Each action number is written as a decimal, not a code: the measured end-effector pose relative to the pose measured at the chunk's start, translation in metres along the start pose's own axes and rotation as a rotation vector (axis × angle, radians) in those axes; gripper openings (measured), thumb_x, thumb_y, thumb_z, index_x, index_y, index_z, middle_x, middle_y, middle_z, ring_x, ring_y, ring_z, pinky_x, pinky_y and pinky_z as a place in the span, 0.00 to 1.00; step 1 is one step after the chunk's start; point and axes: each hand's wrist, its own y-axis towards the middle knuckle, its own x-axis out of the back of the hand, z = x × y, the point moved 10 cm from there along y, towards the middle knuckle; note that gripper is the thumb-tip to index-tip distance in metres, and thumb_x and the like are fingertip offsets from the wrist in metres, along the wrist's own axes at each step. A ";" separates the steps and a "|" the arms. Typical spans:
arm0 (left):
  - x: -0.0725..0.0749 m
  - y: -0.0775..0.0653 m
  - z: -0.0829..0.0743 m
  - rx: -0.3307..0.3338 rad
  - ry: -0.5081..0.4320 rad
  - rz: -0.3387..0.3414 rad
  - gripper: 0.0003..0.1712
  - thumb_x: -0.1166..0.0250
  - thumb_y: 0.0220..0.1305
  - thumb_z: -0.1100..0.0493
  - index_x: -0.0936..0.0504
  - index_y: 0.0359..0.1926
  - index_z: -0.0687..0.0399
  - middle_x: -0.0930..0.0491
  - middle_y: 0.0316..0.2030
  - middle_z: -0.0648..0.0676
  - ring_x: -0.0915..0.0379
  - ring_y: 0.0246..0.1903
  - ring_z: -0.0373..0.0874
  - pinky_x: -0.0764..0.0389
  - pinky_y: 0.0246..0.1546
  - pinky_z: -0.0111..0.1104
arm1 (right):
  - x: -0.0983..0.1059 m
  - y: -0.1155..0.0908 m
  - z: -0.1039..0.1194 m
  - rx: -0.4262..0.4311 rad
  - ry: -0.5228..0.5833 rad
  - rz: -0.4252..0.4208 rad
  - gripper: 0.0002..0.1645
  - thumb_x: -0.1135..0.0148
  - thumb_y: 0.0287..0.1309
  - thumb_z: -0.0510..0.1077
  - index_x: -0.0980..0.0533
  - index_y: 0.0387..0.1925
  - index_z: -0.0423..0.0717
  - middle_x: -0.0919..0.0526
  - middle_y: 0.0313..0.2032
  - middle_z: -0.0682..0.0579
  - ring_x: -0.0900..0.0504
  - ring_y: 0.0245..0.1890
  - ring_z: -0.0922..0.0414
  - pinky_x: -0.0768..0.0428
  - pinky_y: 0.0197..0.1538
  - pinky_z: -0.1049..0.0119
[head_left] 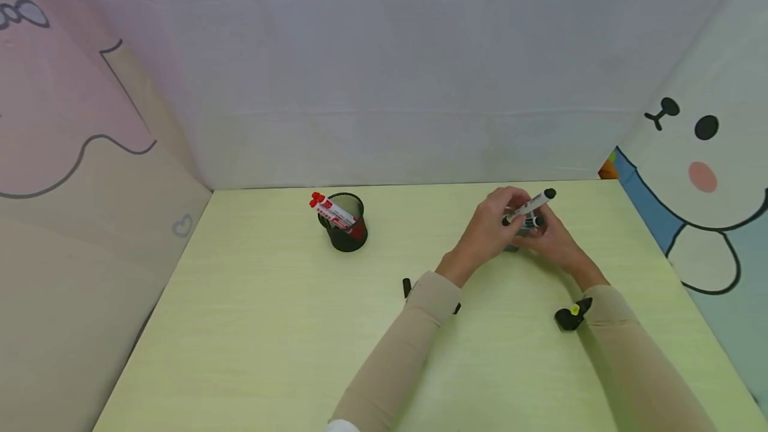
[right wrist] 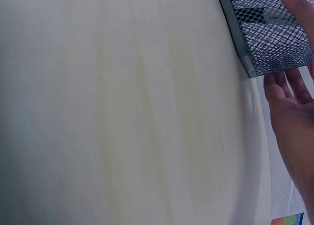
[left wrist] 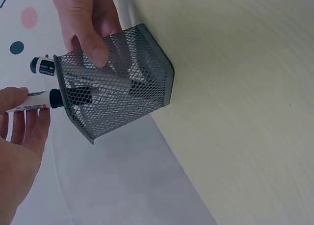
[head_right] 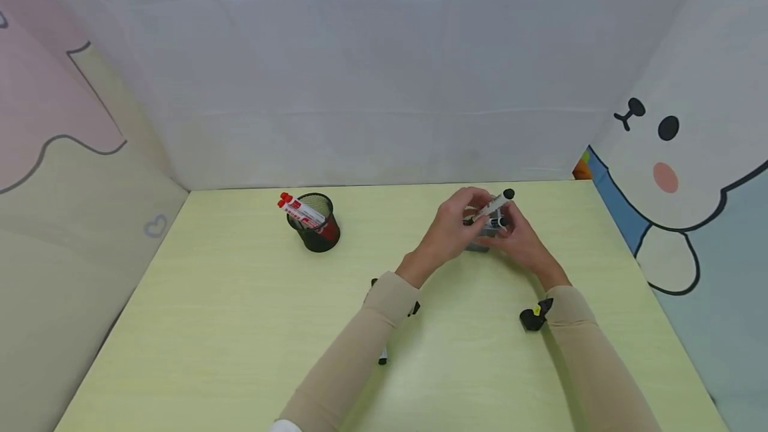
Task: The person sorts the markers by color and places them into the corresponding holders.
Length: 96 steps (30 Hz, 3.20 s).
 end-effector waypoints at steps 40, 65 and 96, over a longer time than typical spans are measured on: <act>-0.020 -0.008 0.013 -0.046 0.482 0.105 0.18 0.31 0.70 0.53 0.18 0.56 0.54 0.19 0.51 0.51 0.22 0.50 0.41 0.23 0.55 0.29 | 0.003 0.006 -0.001 0.110 0.075 -0.028 0.40 0.34 0.56 0.20 0.36 0.65 0.44 0.29 0.55 0.60 0.27 0.50 0.67 0.25 0.47 0.80; 0.004 -0.019 0.008 -0.019 0.441 0.077 0.20 0.33 0.71 0.50 0.18 0.59 0.51 0.21 0.55 0.50 0.26 0.54 0.43 0.25 0.55 0.32 | 0.000 0.003 -0.001 0.043 0.061 -0.010 0.42 0.32 0.60 0.27 0.43 0.70 0.37 0.31 0.57 0.50 0.27 0.46 0.65 0.23 0.43 0.79; 0.042 -0.072 0.016 -0.080 0.422 0.065 0.18 0.28 0.66 0.55 0.17 0.54 0.54 0.17 0.48 0.50 0.23 0.49 0.45 0.23 0.54 0.38 | -0.006 0.003 -0.007 -0.048 0.085 0.012 0.44 0.28 0.60 0.31 0.43 0.71 0.41 0.32 0.65 0.43 0.24 0.56 0.65 0.20 0.49 0.76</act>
